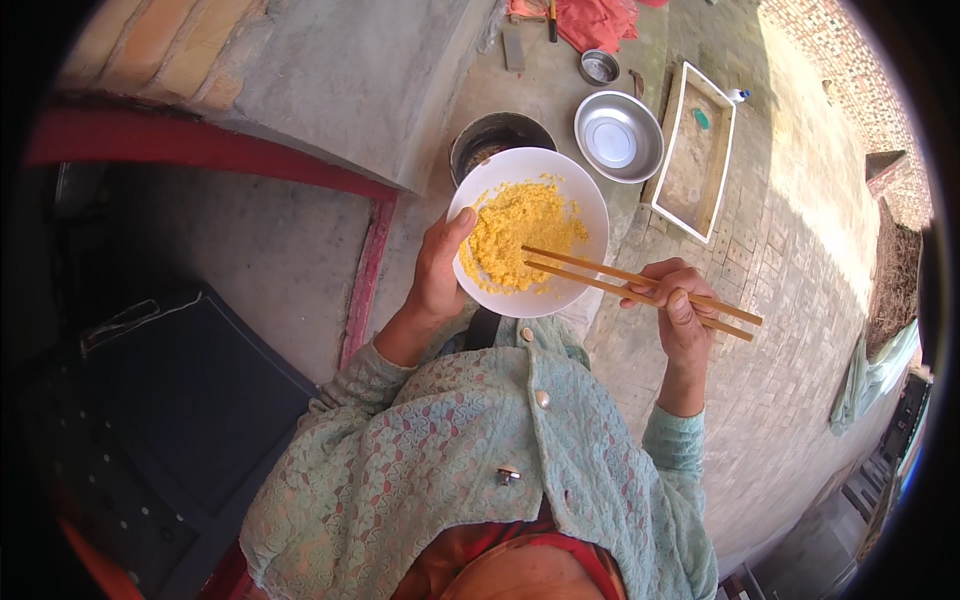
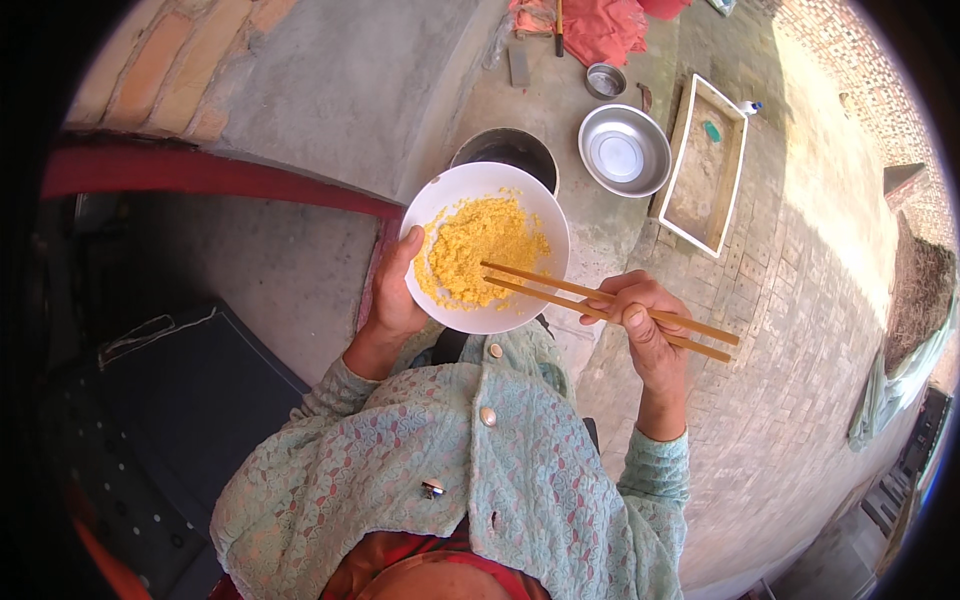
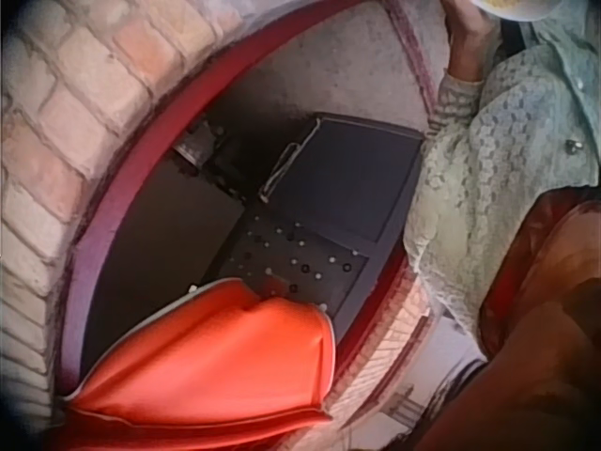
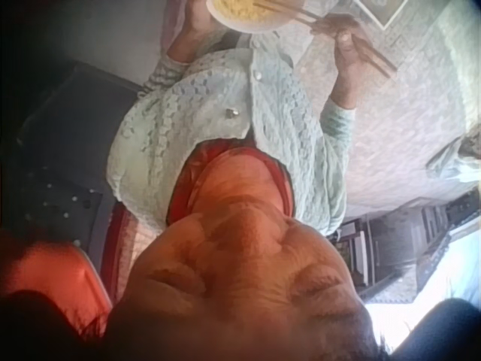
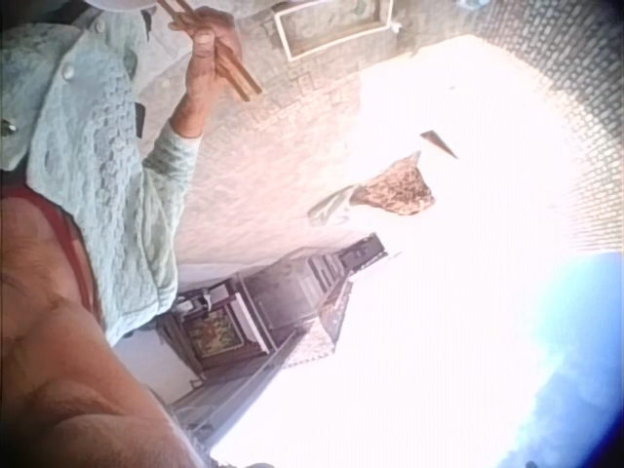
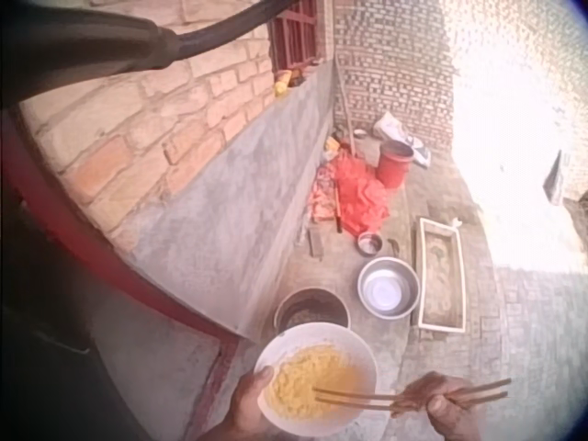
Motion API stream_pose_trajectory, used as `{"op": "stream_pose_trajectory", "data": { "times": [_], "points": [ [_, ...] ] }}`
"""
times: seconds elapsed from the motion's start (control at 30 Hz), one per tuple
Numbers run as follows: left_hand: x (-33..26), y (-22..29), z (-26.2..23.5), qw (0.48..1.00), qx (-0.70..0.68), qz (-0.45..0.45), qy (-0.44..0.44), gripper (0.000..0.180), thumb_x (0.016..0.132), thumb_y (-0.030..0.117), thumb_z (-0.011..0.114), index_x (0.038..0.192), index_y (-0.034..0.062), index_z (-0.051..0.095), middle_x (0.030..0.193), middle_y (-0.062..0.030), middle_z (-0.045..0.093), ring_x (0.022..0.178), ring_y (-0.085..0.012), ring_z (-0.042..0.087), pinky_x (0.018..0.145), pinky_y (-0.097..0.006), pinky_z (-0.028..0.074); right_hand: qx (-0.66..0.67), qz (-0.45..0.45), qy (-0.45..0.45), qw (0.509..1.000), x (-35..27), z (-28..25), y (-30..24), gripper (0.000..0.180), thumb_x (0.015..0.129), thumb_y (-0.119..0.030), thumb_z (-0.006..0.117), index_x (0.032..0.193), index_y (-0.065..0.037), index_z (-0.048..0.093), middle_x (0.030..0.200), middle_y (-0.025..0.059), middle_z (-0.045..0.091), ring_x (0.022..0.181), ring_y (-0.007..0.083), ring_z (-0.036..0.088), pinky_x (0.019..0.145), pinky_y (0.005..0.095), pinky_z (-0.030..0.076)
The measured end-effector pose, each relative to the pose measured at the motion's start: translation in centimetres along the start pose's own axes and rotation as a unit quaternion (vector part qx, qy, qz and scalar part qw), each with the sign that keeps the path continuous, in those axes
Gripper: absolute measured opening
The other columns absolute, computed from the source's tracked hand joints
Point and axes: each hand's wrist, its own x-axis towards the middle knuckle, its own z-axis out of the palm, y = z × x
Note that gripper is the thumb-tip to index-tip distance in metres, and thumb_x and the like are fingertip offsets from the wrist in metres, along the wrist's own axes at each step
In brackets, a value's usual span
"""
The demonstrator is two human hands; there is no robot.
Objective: The person holds a white bowl containing a yellow liquid and stirs it with chopsticks. The mixture gradually thickens into a yellow solid. The person walks from an indoor area to an outdoor patio while continuing to stir, then returns indoors.
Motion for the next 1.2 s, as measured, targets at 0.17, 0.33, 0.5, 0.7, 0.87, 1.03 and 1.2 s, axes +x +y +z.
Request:
{"op": "stream_pose_trajectory", "data": {
  "times": [0.17, 0.33, 0.5, 0.7, 0.87, 1.03, 1.2],
  "points": [
    [0.0, 0.1, -0.2, 1.0, -0.004, 0.004, 0.003, 0.046, 0.095, 0.03, 0.041, 0.123, -0.0059, 0.045, 0.116, -0.0145, 0.057, 0.105, -0.0185, 0.057, 0.09, -0.03, 0.044, 0.058, -0.01, 0.039, 0.998, 0.8, 1.5, 1.5, 0.03, 0.091, -0.029, 0.055, 0.088, 0.001, 0.059, 0.094, 0.0182, 0.057, 0.079, 0.0276, 0.064, 0.07, 0.0397, 0.056],
    [-0.3, 0.1, -0.2, 1.0, -0.004, 0.011, 0.013, 0.045, 0.094, 0.03, 0.04, 0.121, -0.0059, 0.047, 0.114, -0.0139, 0.059, 0.104, -0.0181, 0.058, 0.09, -0.03, 0.044, 0.001, -0.03, 0.088, 0.996, 0.8, -1.7, 0.4, 0.025, 0.092, -0.024, 0.053, 0.092, 0.001, 0.056, 0.094, 0.0174, 0.056, 0.082, 0.0243, 0.063, 0.068, 0.0398, 0.057],
    [-0.6, 0.0, -0.3, 1.0, -0.02, 0.018, 0.015, 0.046, 0.095, 0.031, 0.039, 0.122, -0.0057, 0.047, 0.116, -0.0142, 0.058, 0.106, -0.0184, 0.057, 0.091, -0.03, 0.044, 0.041, -0.031, 0.108, 0.993, 1.2, -2.7, -0.1, 0.022, 0.091, -0.022, 0.054, 0.094, 0.0, 0.052, 0.092, 0.0163, 0.057, 0.078, 0.023, 0.063, 0.065, 0.0381, 0.057],
    [-1.0, -0.3, -0.3, 0.997, -0.058, 0.03, 0.04, 0.048, 0.095, 0.032, 0.039, 0.124, -0.0046, 0.045, 0.12, -0.0146, 0.056, 0.11, -0.0196, 0.056, 0.094, -0.032, 0.043, 0.107, 0.044, 0.043, 0.992, 2.8, -2.9, 2.4, 0.024, 0.092, -0.023, 0.052, 0.09, 0.0, 0.053, 0.09, 0.0165, 0.057, 0.074, 0.0227, 0.063, 0.062, 0.0375, 0.057],
    [-1.8, -0.5, -2.3, 0.991, -0.079, 0.048, 0.1, 0.048, 0.094, 0.033, 0.04, 0.126, -0.0032, 0.045, 0.122, -0.0143, 0.055, 0.112, -0.0199, 0.054, 0.097, -0.033, 0.041, 0.133, 0.061, 0.017, 0.989, 4.1, -1.8, 3.6, 0.025, 0.094, -0.025, 0.05, 0.089, -0.001, 0.052, 0.083, 0.0157, 0.058, 0.068, 0.0238, 0.062, 0.059, 0.0355, 0.056],
    [-2.3, -0.4, -4.0, 0.984, -0.114, 0.065, 0.117, 0.048, 0.094, 0.032, 0.041, 0.126, -0.0029, 0.046, 0.122, -0.0138, 0.055, 0.113, -0.0202, 0.053, 0.097, -0.033, 0.04, 0.228, 0.135, 0.027, 0.964, 5.4, -1.0, 5.6, 0.024, 0.095, -0.026, 0.046, 0.087, -0.003, 0.051, 0.08, 0.015, 0.058, 0.066, 0.0248, 0.062, 0.057, 0.034, 0.055],
    [-2.6, 0.2, -6.2, 0.979, -0.147, 0.073, 0.118, 0.045, 0.094, 0.032, 0.042, 0.124, -0.002, 0.047, 0.121, -0.0126, 0.056, 0.112, -0.0193, 0.054, 0.097, -0.033, 0.04, 0.242, 0.179, 0.028, 0.953, 4.7, 0.9, 7.6, 0.024, 0.095, -0.027, 0.048, 0.089, -0.004, 0.051, 0.083, 0.0151, 0.057, 0.065, 0.0249, 0.061, 0.058, 0.0328, 0.055]
  ]
}}
